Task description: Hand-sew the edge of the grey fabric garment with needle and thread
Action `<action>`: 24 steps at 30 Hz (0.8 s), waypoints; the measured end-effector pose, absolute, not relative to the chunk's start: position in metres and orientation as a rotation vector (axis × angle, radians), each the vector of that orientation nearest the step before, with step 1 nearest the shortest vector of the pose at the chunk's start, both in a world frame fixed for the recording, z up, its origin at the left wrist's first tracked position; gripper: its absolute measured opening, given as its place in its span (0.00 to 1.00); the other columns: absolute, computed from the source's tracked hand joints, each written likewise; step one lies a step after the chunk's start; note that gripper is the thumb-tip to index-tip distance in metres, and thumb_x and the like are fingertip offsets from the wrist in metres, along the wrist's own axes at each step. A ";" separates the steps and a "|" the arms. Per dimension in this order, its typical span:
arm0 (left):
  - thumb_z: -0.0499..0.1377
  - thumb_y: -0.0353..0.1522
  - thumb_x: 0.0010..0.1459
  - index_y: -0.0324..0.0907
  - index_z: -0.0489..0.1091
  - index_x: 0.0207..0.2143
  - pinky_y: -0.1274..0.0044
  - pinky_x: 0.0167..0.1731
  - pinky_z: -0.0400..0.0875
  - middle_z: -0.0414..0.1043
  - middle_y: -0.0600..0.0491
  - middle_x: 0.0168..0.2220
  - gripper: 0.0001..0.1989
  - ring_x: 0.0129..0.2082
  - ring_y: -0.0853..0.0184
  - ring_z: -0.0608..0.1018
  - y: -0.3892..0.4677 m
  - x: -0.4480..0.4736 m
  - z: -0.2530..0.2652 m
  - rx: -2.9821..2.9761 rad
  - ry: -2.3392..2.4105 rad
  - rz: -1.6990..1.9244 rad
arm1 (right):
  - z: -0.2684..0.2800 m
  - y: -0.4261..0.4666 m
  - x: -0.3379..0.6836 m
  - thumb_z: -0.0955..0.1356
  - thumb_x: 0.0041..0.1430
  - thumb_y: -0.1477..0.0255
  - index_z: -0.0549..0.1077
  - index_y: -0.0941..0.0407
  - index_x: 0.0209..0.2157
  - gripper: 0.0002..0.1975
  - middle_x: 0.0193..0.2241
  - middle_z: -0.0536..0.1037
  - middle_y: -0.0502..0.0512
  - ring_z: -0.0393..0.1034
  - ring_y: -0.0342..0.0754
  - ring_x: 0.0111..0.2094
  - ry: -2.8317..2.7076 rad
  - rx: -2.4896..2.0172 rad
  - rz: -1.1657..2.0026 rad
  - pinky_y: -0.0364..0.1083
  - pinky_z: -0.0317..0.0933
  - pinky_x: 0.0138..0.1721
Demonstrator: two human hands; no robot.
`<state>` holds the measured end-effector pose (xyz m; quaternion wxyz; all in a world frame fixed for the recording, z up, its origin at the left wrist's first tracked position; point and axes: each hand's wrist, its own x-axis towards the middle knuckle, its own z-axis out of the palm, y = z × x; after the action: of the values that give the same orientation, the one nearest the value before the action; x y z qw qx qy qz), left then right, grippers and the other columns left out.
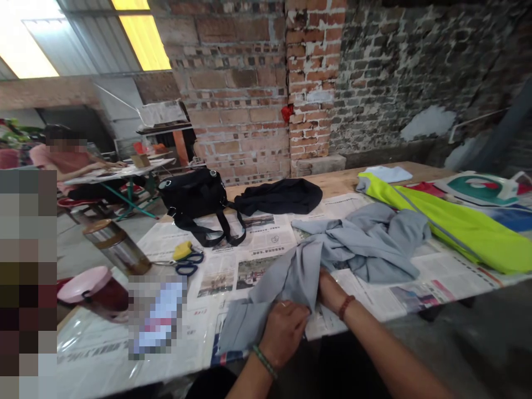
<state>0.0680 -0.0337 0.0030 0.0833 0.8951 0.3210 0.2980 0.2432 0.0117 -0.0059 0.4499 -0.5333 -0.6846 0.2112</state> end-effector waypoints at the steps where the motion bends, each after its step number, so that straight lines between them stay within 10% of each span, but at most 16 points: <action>1: 0.54 0.24 0.51 0.43 0.69 0.33 0.72 0.35 0.68 0.74 0.53 0.31 0.09 0.32 0.65 0.73 -0.033 0.069 0.002 2.701 0.942 0.840 | -0.010 0.003 0.251 0.63 0.48 0.77 0.74 0.58 0.32 0.10 0.32 0.76 0.57 0.68 0.49 0.39 -1.730 -1.297 0.534 0.48 0.63 0.41; 13: 0.54 0.25 0.47 0.42 0.68 0.22 0.73 0.33 0.63 0.68 0.52 0.23 0.06 0.30 0.65 0.70 -0.031 0.072 0.003 2.727 0.873 0.784 | 0.003 0.004 0.323 0.62 0.51 0.70 0.69 0.59 0.43 0.17 0.37 0.72 0.59 0.66 0.49 0.36 -1.540 -1.630 0.031 0.48 0.62 0.41; 24: 0.55 0.21 0.43 0.43 0.69 0.29 0.72 0.37 0.61 0.73 0.54 0.31 0.12 0.35 0.65 0.71 -0.030 0.058 -0.004 2.684 1.065 0.671 | -0.061 -0.030 0.371 0.61 0.47 0.76 0.74 0.55 0.33 0.13 0.32 0.74 0.59 0.67 0.52 0.37 -1.924 -1.614 -0.174 0.51 0.59 0.45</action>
<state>0.0582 -0.0295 -0.0043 0.0885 0.9018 0.3578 0.2256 0.3707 -0.0302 -0.0615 0.3074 -0.6101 -0.7273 -0.0659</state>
